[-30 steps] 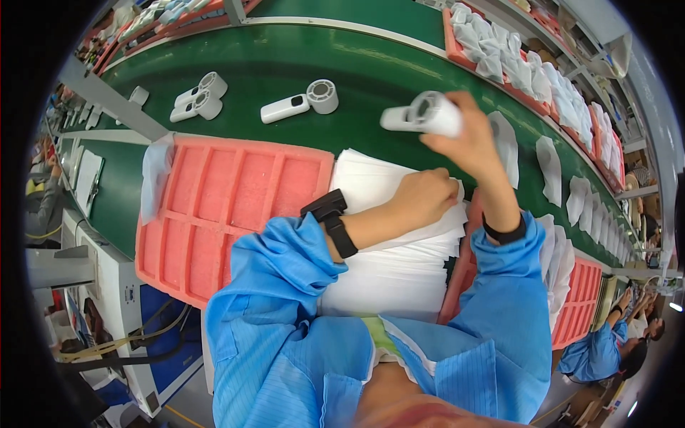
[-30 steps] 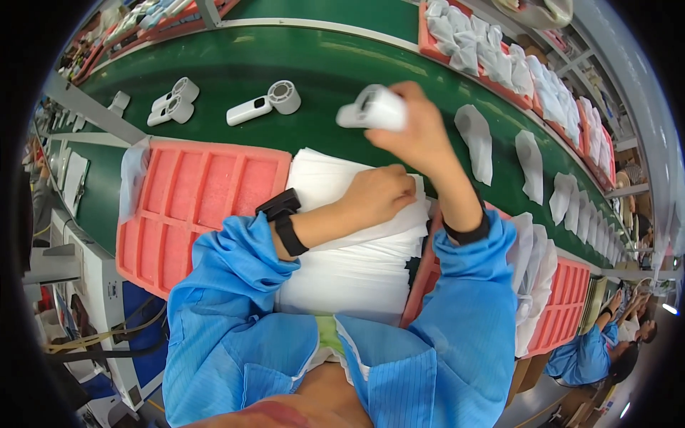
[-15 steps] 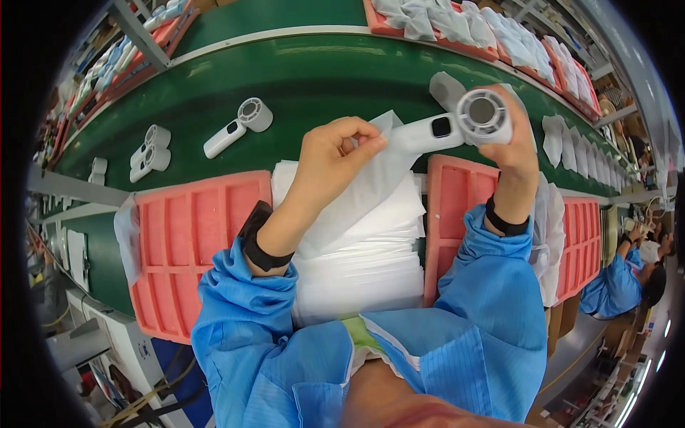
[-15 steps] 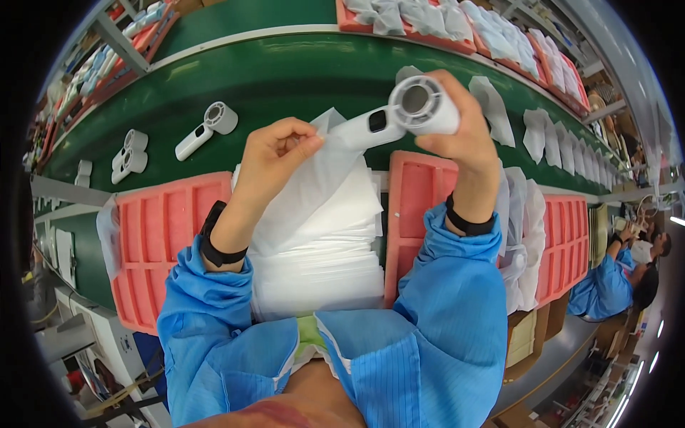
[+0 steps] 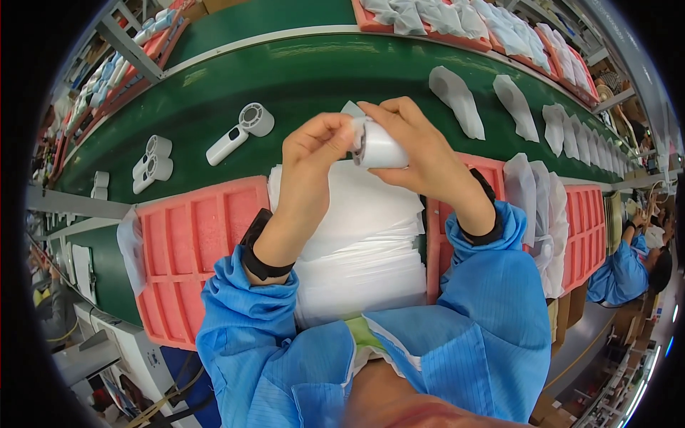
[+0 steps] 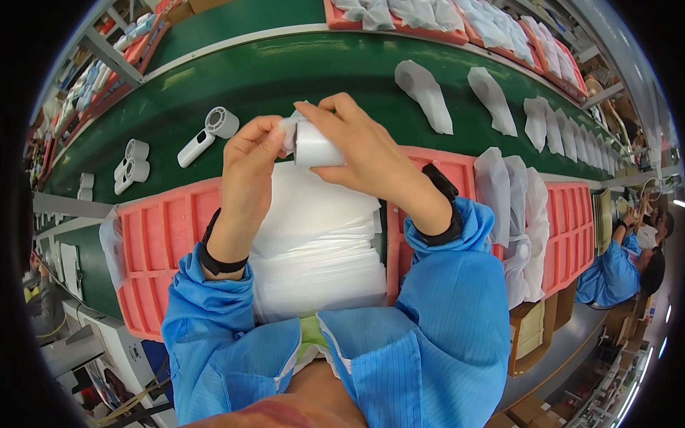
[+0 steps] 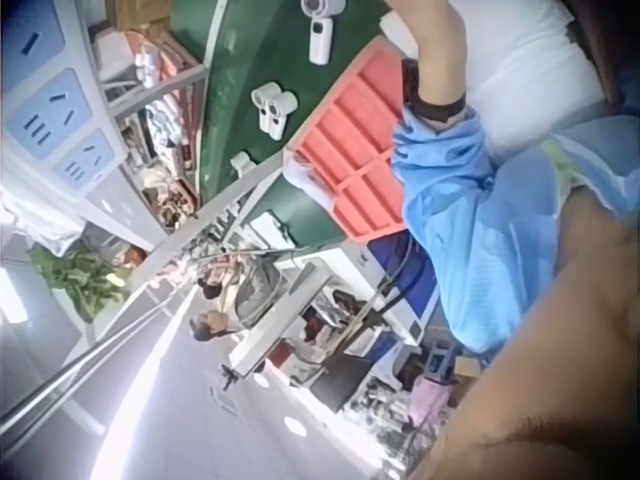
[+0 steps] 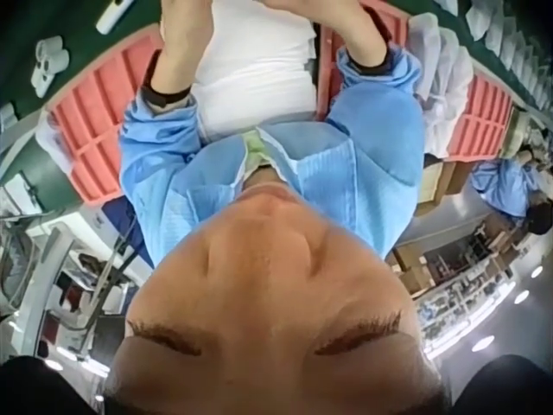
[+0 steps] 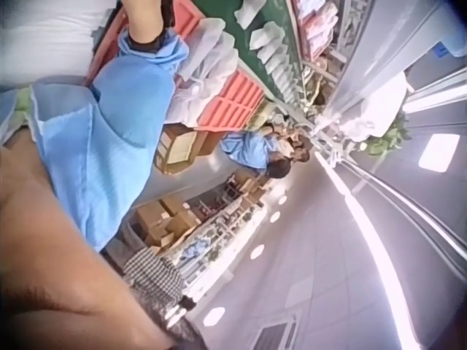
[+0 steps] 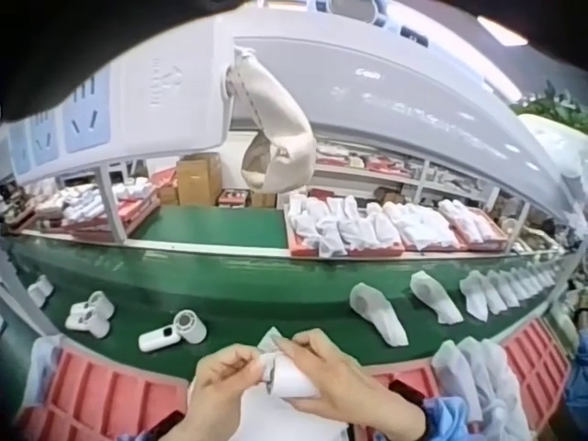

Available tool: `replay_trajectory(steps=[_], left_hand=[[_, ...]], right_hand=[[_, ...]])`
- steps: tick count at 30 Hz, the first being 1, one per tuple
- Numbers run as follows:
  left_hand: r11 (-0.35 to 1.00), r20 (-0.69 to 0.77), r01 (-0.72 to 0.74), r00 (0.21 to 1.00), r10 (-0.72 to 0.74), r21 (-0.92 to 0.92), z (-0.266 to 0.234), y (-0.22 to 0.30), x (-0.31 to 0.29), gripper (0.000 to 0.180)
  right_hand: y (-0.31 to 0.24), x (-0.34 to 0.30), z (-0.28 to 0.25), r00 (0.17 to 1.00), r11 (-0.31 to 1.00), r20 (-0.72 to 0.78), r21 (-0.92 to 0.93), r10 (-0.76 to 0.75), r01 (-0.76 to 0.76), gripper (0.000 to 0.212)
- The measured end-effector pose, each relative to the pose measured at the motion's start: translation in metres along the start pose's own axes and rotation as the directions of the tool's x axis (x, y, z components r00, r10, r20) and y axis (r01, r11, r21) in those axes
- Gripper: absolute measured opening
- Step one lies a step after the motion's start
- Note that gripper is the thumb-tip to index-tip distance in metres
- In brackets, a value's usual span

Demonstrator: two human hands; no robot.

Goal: The person packages handheld fans by hand, picking up a fan, wrapping it in a foam sheet, and placing the wrapped fan onto a conveyor belt.

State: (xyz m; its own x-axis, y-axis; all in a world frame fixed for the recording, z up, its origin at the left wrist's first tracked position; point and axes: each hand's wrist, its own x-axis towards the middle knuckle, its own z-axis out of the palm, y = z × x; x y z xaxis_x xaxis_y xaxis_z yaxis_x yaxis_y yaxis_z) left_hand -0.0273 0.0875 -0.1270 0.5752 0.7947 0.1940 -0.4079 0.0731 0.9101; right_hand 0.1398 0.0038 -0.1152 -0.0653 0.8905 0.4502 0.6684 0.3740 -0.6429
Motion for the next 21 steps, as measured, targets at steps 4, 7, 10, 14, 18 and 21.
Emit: replay_trajectory(steps=[4, 7, 10, 14, 18, 21], left_hand=[[0.696, 0.179, -0.359, 0.931, 0.319, 0.622, 0.007, 0.004, -0.011, 0.021], [0.472, 0.324, -0.559, 0.810, 0.489, 0.682, 0.020, -0.016, -0.022, 0.034], [0.338, 0.366, -0.619, 0.732, 0.574, 0.709, 0.026, -0.015, -0.019, 0.046], [0.345, 0.261, -0.525, 0.770, 0.582, 0.778, 0.029, -0.008, -0.012, 0.058], [0.433, 0.204, -0.450, 0.840, 0.504, 0.781, 0.019, -0.001, -0.001, 0.059], [0.522, 0.226, -0.505, 0.832, 0.507, 0.688, 0.004, 0.015, 0.007, 0.058]], right_hand=[[-0.002, -0.002, 0.001, 0.997, 0.997, -0.071, -0.070, 0.021, -0.026, 0.077], [0.004, 0.002, 0.000, 0.983, 0.994, -0.181, -0.106, -0.019, 0.000, 0.072], [0.014, 0.002, 0.002, 0.954, 0.988, -0.290, -0.148, -0.081, 0.038, 0.067], [0.012, -0.002, 0.011, 0.930, 0.982, -0.327, 0.138, 0.170, -0.131, 0.063], [-0.003, -0.008, 0.022, 0.972, 0.736, -0.062, 0.665, 0.227, -0.129, 0.063], [0.007, -0.002, 0.014, 0.978, 0.909, -0.197, 0.416, 0.065, 0.023, 0.060]])
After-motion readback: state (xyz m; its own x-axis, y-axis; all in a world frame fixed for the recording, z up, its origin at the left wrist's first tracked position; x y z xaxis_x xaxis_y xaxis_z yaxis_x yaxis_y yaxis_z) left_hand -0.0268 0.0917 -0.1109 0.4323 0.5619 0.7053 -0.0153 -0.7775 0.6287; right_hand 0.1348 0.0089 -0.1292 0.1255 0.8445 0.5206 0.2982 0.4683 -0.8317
